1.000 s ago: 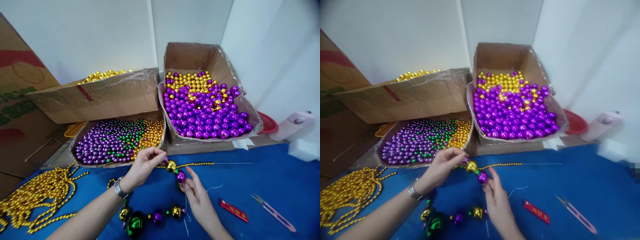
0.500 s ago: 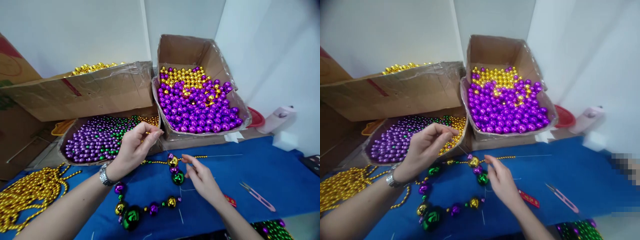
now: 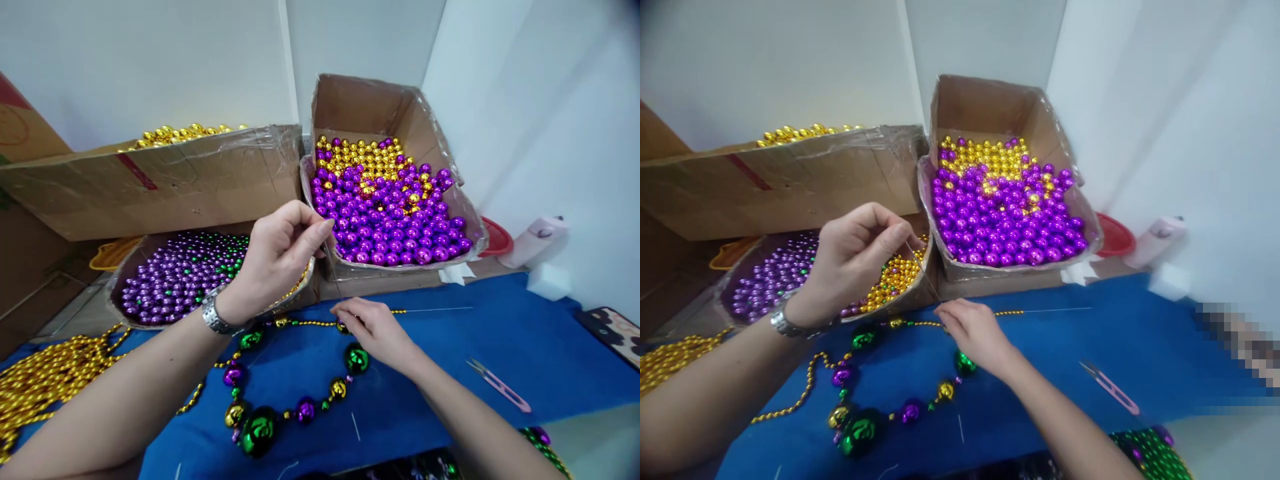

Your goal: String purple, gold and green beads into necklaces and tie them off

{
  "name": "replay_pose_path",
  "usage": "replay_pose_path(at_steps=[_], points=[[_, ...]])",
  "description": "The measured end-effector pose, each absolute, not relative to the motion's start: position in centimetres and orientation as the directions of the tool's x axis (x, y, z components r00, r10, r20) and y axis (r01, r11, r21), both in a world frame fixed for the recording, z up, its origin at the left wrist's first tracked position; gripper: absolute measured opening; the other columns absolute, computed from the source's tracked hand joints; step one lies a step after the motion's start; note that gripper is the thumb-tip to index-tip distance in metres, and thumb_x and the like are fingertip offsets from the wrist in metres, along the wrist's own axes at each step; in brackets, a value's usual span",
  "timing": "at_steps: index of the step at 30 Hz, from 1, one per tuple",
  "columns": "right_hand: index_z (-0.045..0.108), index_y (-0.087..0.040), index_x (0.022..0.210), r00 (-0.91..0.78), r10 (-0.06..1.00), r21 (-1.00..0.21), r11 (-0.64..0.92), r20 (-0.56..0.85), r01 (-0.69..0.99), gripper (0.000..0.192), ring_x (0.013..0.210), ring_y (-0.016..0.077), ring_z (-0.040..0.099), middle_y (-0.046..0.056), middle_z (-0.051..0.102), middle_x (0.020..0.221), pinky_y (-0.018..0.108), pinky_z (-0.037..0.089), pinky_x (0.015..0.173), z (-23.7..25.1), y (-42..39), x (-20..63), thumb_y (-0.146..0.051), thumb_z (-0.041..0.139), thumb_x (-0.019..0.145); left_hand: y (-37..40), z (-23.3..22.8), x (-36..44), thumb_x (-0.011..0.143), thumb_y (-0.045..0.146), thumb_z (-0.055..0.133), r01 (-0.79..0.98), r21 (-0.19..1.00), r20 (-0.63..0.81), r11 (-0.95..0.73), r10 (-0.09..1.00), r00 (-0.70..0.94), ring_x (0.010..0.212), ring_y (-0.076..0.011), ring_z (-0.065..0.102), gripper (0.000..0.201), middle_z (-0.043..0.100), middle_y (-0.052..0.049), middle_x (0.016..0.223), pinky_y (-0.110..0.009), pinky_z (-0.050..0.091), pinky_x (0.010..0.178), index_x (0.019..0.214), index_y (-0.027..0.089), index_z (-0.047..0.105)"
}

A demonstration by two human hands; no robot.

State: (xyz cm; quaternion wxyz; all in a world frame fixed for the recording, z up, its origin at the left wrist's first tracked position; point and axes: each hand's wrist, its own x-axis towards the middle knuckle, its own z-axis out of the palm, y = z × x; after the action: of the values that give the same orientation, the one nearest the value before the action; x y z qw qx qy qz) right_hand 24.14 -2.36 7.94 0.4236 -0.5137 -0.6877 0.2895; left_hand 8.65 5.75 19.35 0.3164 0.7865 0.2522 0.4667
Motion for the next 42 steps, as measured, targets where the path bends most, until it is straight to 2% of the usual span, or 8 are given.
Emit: replay_pose_path(at_steps=[5,9,14,18,21,25,33,42], points=[[0.061,-0.02,0.106,-0.083,0.98,-0.92,0.197,0.18,0.339,0.028,0.049,0.0066,0.056,0.002,0.068,0.087,0.018,0.045,0.047,6.5,-2.8,23.6,-0.035,0.041,0.094,6.2,18.8,8.5,0.084,0.025,0.059,0.014,0.802,0.539,-0.597,0.734,0.413,0.059,-0.0117,0.062,0.016,0.063,-0.002,0.066,-0.023,0.05,0.055,0.073,0.014,0.058],[0.062,-0.017,0.101,-0.028,0.985,-0.94,0.169,0.169,0.296,0.032,0.056,0.0081,0.057,0.001,0.065,0.074,0.019,0.046,0.053,7.9,-2.9,24.2,-0.039,0.039,0.094,6.5,17.9,8.3,0.085,0.031,0.058,-0.088,0.859,0.503,-0.505,0.797,0.335,0.064,-0.0111,0.063,0.019,0.065,-0.003,0.074,-0.023,0.051,0.057,0.076,0.014,0.056],[0.063,-0.018,0.105,0.039,0.958,-0.921,0.262,0.284,0.289,0.027,0.061,0.0078,0.057,-0.001,0.061,0.071,0.02,0.046,0.057,12.0,-3.1,25.8,-0.035,0.046,0.093,5.2,13.8,8.0,0.091,0.046,0.039,-0.347,0.889,0.392,-0.298,0.888,0.241,0.096,-0.0172,0.063,0.032,0.059,-0.008,0.116,-0.032,0.054,0.076,0.109,0.022,0.05],[0.061,-0.019,0.108,0.113,0.929,-0.928,0.332,0.353,0.169,0.026,0.056,0.006,0.053,-0.003,0.057,0.068,0.018,0.044,0.052,14.8,-3.3,25.9,-0.033,0.046,0.093,2.3,7.7,8.2,0.085,0.05,0.049,-0.105,0.95,0.304,-0.293,0.803,0.512,0.119,-0.0254,0.05,0.053,0.049,-0.014,0.132,-0.043,0.042,0.098,0.129,0.021,0.038],[0.059,-0.022,0.108,0.166,0.922,-0.937,0.344,0.35,0.065,0.023,0.053,0.0054,0.05,-0.004,0.054,0.066,0.017,0.041,0.049,16.2,-3.2,25.4,-0.033,0.046,0.093,0.2,3.9,9.0,0.07,0.046,0.069,0.247,0.851,0.181,-0.464,0.7,0.691,0.122,-0.0305,0.044,0.071,0.047,-0.014,0.134,-0.046,0.037,0.102,0.129,0.02,0.04],[0.059,-0.024,0.102,0.23,0.903,-0.93,0.367,0.364,0.03,0.019,0.053,0.0054,0.048,-0.004,0.05,0.066,0.017,0.038,0.047,17.0,-3.1,26.4,-0.033,0.046,0.092,-0.8,1.3,10.0,0.076,0.044,0.061,0.489,0.615,0.023,-0.619,0.634,0.773,0.101,-0.0276,0.055,0.038,0.059,-0.011,0.109,-0.039,0.046,0.086,0.103,0.017,0.055],[0.066,-0.018,0.085,0.692,0.686,-0.935,0.351,0.223,-0.046,0.009,0.047,0.0052,0.038,-0.004,0.041,0.056,0.024,0.027,0.043,13.2,-4.4,38.8,-0.021,0.058,0.085,0.9,0.8,5.7,0.071,0.033,0.063,0.614,0.401,-0.086,-0.68,0.639,0.764,0.092,-0.0249,0.055,0.031,0.057,-0.008,0.101,-0.033,0.047,0.077,0.098,0.019,0.054],[0.064,-0.02,0.081,0.874,0.455,-0.941,0.338,0.168,0.005,0.007,0.041,0.0057,0.038,-0.004,0.044,0.053,0.025,0.024,0.041,9.7,-7.8,45.4,-0.015,0.059,0.082,3.8,1.0,1.9,0.074,0.026,0.061,0.68,0.206,-0.148,-0.704,0.664,0.733,0.102,-0.029,0.054,0.035,0.057,-0.011,0.112,-0.039,0.049,0.08,0.108,0.02,0.055]])
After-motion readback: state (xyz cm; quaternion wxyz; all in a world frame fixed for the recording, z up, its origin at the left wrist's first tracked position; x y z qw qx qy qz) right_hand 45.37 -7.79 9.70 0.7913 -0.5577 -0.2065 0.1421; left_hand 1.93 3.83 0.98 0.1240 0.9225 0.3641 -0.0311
